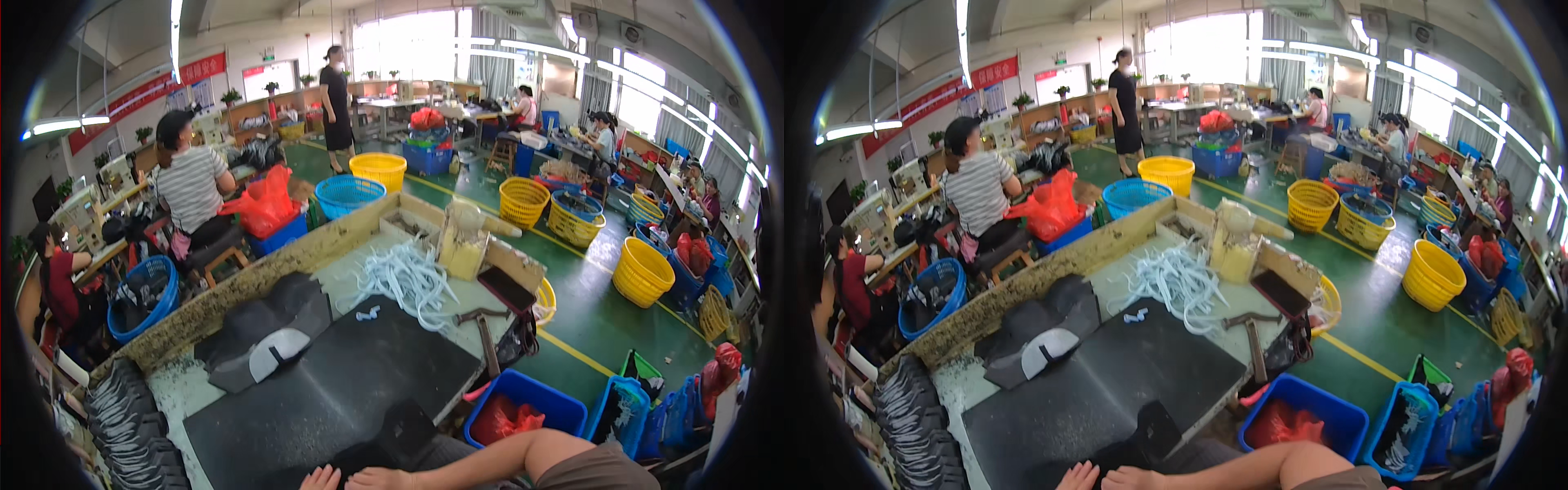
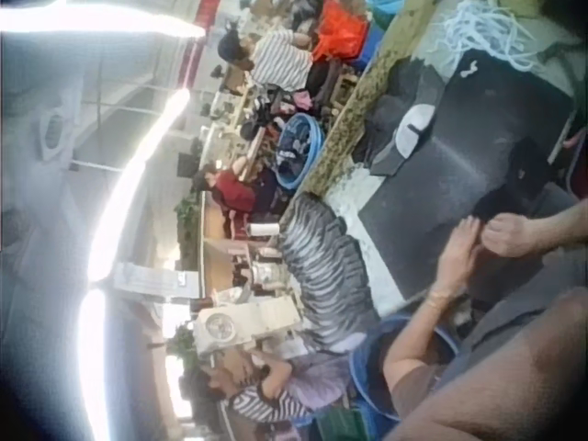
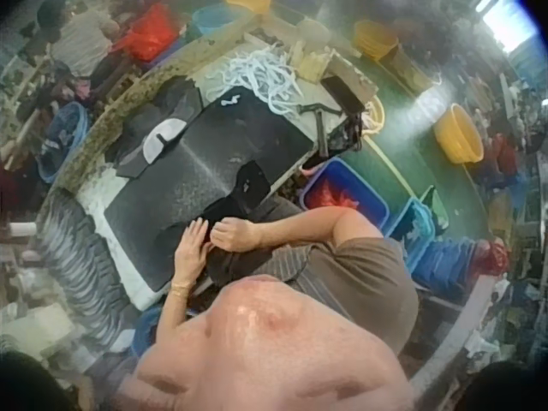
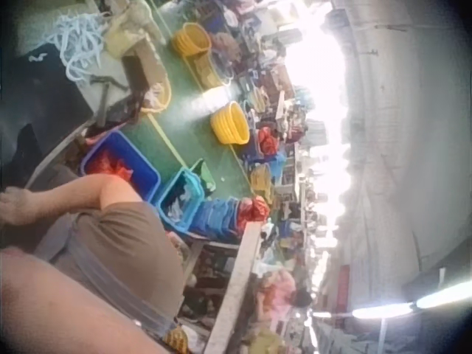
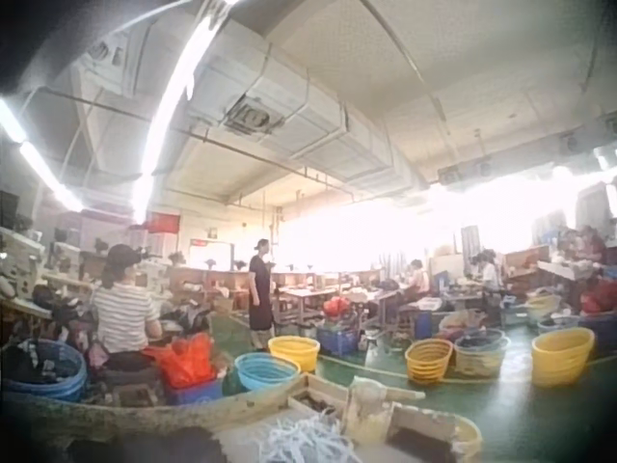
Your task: The person hammers the edges of shoe upper parts using a hammer, adheres tape along the edge by hand, and folds the material over the tape.
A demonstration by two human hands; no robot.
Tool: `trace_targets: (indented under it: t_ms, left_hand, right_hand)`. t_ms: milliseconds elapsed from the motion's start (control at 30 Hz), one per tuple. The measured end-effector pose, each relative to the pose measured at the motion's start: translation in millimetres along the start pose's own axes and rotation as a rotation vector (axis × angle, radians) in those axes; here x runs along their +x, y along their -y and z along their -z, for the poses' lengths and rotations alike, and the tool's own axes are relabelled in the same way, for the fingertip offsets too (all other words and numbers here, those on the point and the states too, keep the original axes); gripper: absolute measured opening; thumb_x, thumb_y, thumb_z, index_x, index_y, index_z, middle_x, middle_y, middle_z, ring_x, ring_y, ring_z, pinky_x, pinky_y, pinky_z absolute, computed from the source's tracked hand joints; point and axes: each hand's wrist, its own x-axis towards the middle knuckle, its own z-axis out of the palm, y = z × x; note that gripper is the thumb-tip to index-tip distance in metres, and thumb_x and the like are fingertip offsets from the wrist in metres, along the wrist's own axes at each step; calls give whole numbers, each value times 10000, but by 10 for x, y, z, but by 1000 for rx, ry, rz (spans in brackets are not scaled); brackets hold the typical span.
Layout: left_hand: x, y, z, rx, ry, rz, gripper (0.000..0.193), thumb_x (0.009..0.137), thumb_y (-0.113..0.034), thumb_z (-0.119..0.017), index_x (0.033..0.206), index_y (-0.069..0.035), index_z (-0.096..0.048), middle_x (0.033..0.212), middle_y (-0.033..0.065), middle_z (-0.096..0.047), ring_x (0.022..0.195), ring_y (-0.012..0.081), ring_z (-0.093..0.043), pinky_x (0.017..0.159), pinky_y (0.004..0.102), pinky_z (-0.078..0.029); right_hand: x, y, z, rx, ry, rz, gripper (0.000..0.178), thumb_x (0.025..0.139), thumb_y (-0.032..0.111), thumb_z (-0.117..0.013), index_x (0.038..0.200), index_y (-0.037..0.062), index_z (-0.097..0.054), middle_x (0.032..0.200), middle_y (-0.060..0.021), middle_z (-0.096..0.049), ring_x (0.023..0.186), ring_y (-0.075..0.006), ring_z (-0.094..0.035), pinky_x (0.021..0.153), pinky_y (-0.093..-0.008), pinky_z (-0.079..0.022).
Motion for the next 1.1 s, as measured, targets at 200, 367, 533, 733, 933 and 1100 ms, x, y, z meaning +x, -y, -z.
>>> trace_targets:
  t_ms: [200,367,533,733,933,1100]
  left_hand:
    - [-41,108,-31,96,88,-76,487,899,-189,-584,1364,-85,-484,1402,162,-467,1297,387,-416,1091,467,-318]
    - [-108,121,-149,191,97,-134,522,884,-254,-597,1376,-123,-483,1462,140,-398,1353,384,-333,1114,490,-262]
    - [-16,-27,-454,264,-307,-175,402,844,-217,-649,1208,-61,-580,1237,160,-588,1164,347,-539,999,450,-414]
    - [66,-12,-573,-171,-391,10,341,744,-59,-685,1071,-23,-594,997,129,-669,933,303,-647,869,384,-503]
    - [277,-449,-380,223,-397,-68,298,837,-172,-591,1100,-32,-604,864,108,-609,839,271,-617,777,369,-506]
    - [258,-553,-490,410,-195,3,232,822,-136,-534,1013,-29,-609,870,101,-579,894,260,-595,822,359,-488]
  right_hand:
    - [-107,-50,-83,66,-59,-70,93,739,175,-560,762,90,-531,739,-14,-485,701,-145,-503,580,-266,-387]
    - [-178,-90,1,67,37,24,83,737,168,-570,757,96,-533,730,-6,-482,708,-134,-503,603,-261,-388]
    - [-57,-129,137,77,122,37,100,730,150,-580,784,79,-536,751,-16,-500,722,-149,-517,622,-266,-406]
    - [-88,-197,153,179,89,-44,140,740,147,-581,837,50,-555,762,-25,-496,679,-156,-527,602,-271,-442]
    - [-280,-270,281,176,130,-199,251,756,97,-582,990,7,-596,1002,-68,-609,971,-191,-606,763,-299,-532]
    - [-276,-419,366,251,291,-147,174,731,164,-574,841,32,-597,886,-68,-579,856,-244,-568,720,-337,-520]
